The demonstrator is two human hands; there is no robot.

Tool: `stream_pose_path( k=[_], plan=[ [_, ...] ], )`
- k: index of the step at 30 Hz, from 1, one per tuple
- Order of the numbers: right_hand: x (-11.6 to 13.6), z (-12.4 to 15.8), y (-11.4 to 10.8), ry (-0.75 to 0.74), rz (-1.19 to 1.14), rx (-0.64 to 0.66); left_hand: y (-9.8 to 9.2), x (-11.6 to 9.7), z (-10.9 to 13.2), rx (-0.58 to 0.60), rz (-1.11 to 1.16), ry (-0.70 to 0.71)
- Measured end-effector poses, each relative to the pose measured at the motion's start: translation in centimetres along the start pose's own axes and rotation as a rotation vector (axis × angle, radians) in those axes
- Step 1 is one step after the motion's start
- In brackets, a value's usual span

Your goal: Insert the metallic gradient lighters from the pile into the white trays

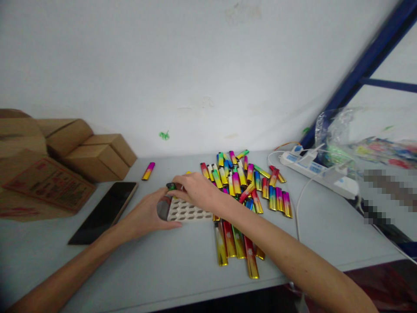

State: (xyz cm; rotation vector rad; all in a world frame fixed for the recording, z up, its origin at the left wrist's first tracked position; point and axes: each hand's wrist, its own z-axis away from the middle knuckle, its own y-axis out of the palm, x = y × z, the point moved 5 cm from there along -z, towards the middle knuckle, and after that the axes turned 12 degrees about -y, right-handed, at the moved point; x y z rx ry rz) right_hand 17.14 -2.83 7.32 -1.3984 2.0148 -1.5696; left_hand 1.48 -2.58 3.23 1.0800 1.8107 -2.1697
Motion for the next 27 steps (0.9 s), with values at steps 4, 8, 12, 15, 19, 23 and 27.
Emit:
stream_pose_path(
  k=[4, 8, 12, 15, 19, 23, 27],
  plan=[
    [-0.1, 0.6, -0.5, -0.016, -0.041, -0.004, -0.4, -0.5, 0.0, -0.008, -0.105, 0.003],
    [-1.9, 3.2, -3.7, 0.031, -0.083, -0.096, -0.6, -0.6, -0.1, -0.017, -0.09, 0.025],
    [-4.1, 6.9, -6.4, 0.058, -0.112, 0.014, -1.0, 0.3, -0.6, -0.044, -0.09, -0.01],
    [-4.5, 9.0, -6.3, 0.061, -0.126, 0.188, -1.4, 0.8, -1.0, -0.052, -0.098, -0.041],
    [-3.9, 9.8, -5.1, 0.041, -0.087, 0.256, -1.8, 0.7, -1.1, -0.057, -0.096, -0.03],
    [-3.5, 9.7, -4.1, -0.004, -0.086, 0.297, -1.8, 0.4, -1.1, -0.056, -0.095, -0.02],
    [-3.8, 9.5, -3.7, 0.002, -0.049, 0.309, -2.0, 0.5, -1.1, -0.055, -0.133, -0.033]
  ],
)
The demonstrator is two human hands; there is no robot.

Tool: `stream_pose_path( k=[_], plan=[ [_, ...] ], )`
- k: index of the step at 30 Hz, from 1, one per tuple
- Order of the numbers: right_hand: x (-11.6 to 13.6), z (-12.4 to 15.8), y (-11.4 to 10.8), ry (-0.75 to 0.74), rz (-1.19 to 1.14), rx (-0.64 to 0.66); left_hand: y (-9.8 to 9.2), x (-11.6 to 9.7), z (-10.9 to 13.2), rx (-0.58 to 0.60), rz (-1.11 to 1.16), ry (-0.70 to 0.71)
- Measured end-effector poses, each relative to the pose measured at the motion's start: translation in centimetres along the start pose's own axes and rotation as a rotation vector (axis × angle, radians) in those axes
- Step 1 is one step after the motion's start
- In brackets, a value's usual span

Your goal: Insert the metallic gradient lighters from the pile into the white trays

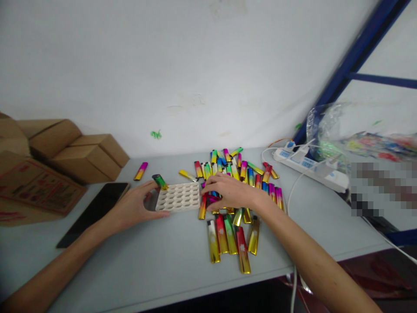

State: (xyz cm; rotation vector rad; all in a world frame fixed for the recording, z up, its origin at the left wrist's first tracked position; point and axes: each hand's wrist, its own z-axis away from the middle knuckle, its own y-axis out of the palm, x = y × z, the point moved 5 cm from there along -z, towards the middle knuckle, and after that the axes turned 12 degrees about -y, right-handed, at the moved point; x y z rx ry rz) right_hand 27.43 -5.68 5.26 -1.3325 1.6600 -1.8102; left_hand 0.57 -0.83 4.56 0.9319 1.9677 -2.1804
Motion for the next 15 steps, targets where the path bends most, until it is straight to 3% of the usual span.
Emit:
stream_pose_path(
  k=[9, 15],
  plan=[
    [0.5, -0.3, -0.4, -0.075, -0.077, -0.062, -0.1, 0.5, 0.0, 0.049, -0.019, 0.046],
    [0.2, 0.5, -2.2, -0.007, -0.401, -0.448, -0.1, 0.5, 0.0, 0.019, -0.014, 0.04]
  ],
)
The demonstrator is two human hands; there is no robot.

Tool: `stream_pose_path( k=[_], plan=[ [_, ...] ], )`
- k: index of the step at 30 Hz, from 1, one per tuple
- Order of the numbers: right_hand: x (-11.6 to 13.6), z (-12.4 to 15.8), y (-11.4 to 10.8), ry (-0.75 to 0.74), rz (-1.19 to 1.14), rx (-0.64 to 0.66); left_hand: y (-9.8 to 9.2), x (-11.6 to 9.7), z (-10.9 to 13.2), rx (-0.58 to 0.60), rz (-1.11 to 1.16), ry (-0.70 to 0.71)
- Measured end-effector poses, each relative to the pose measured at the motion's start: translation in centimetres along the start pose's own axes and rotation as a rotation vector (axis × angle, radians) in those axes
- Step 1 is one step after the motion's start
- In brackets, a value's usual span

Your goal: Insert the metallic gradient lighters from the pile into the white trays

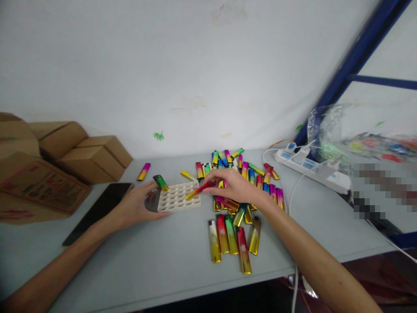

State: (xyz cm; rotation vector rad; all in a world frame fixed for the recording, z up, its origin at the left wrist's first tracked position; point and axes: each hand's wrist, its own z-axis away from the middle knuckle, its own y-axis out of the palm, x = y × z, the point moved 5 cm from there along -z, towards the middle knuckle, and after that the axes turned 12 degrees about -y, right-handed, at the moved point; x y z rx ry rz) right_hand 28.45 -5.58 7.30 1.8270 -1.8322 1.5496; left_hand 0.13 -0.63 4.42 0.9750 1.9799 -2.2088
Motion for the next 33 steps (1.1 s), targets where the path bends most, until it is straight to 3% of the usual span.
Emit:
stream_pose_path(
  k=[4, 10, 13, 19, 24, 33],
  plan=[
    [-0.4, -0.2, 0.9, 0.094, -0.4, -0.218, 0.2, -0.2, 0.1, -0.024, 0.022, -0.013],
    [-0.7, -0.4, 3.2, 0.18, -0.766, -0.373, 0.4, -0.5, 0.1, -0.044, 0.074, -0.003],
    [-0.5, -0.4, 3.5, 0.197, -0.805, -0.417, 0.6, -0.6, 0.2, -0.039, 0.092, 0.011],
    [-0.2, -0.4, 3.6, 0.241, -0.825, -0.389, 0.8, -0.7, 0.2, -0.026, 0.051, 0.015],
    [-1.0, -0.2, 3.7, 0.387, -0.845, -0.438, 0.6, -1.0, 0.1, -0.034, 0.036, 0.002],
    [-1.7, 0.3, 3.4, 0.469, -0.848, -0.637, 0.3, -0.9, 0.1, -0.033, 0.056, -0.006]
  ],
)
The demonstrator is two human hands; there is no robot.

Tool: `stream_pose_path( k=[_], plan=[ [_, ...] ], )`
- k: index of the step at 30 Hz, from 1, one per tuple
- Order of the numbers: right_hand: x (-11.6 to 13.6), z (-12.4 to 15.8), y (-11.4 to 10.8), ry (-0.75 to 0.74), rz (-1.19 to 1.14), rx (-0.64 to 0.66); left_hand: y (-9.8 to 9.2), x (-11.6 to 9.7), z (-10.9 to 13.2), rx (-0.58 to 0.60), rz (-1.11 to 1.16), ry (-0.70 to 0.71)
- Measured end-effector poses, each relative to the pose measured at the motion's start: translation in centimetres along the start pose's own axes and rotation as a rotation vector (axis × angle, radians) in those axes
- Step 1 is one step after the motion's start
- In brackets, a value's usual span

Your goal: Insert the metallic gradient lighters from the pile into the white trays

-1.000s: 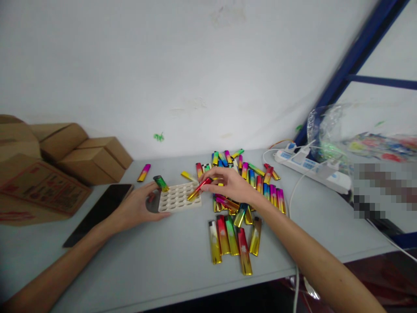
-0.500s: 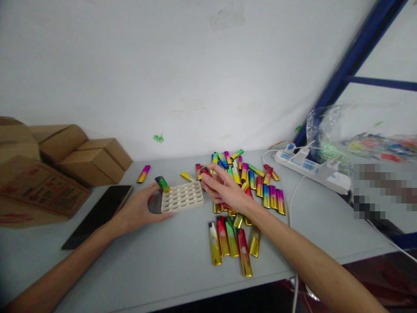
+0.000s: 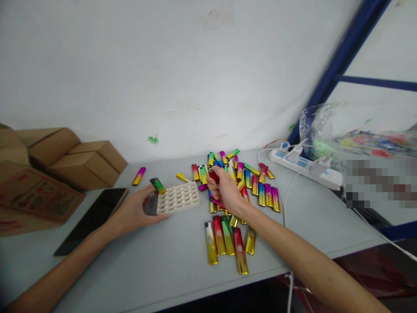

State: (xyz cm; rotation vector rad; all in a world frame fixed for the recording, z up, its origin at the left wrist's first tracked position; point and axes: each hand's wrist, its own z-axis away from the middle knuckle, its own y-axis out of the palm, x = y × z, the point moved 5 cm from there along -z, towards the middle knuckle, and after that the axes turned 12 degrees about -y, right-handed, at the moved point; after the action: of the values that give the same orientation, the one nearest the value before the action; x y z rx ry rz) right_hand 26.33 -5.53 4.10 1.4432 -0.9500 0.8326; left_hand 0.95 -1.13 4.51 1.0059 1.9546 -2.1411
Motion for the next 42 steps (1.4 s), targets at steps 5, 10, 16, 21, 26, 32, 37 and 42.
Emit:
stream_pose_path(
  k=[5, 10, 16, 21, 26, 32, 37, 42],
  plan=[
    [0.2, 0.2, 0.4, -0.007, 0.024, 0.04, 0.1, 0.2, 0.0, 0.002, -0.002, 0.014],
    [0.2, 0.4, 0.7, 0.005, 0.036, 0.11, 0.3, 0.4, -0.1, -0.002, 0.002, 0.018],
    [-0.5, 0.3, 1.6, 0.019, -0.021, 0.225, 0.3, 0.0, 0.0, -0.01, 0.027, 0.012],
    [-0.7, 0.5, 2.1, -0.077, 0.042, 0.276, 0.5, 0.0, 0.1, -0.004, 0.047, 0.019],
    [-0.1, 0.3, 2.8, -0.177, 0.227, 0.351, 0.9, -0.1, 0.3, -0.027, 0.06, 0.021],
    [-0.2, -1.5, 5.9, -0.305, 0.454, 0.414, 1.3, -0.2, 0.5, -0.052, 0.09, 0.0],
    [-1.1, -2.8, 7.9, -0.496, 0.632, 0.503, 1.3, 0.1, 0.5, -0.055, 0.106, 0.035],
    [-1.2, -2.8, 7.9, -0.613, 0.771, 0.568, 1.4, 0.3, 0.5, -0.048, 0.105, 0.022]
  ],
)
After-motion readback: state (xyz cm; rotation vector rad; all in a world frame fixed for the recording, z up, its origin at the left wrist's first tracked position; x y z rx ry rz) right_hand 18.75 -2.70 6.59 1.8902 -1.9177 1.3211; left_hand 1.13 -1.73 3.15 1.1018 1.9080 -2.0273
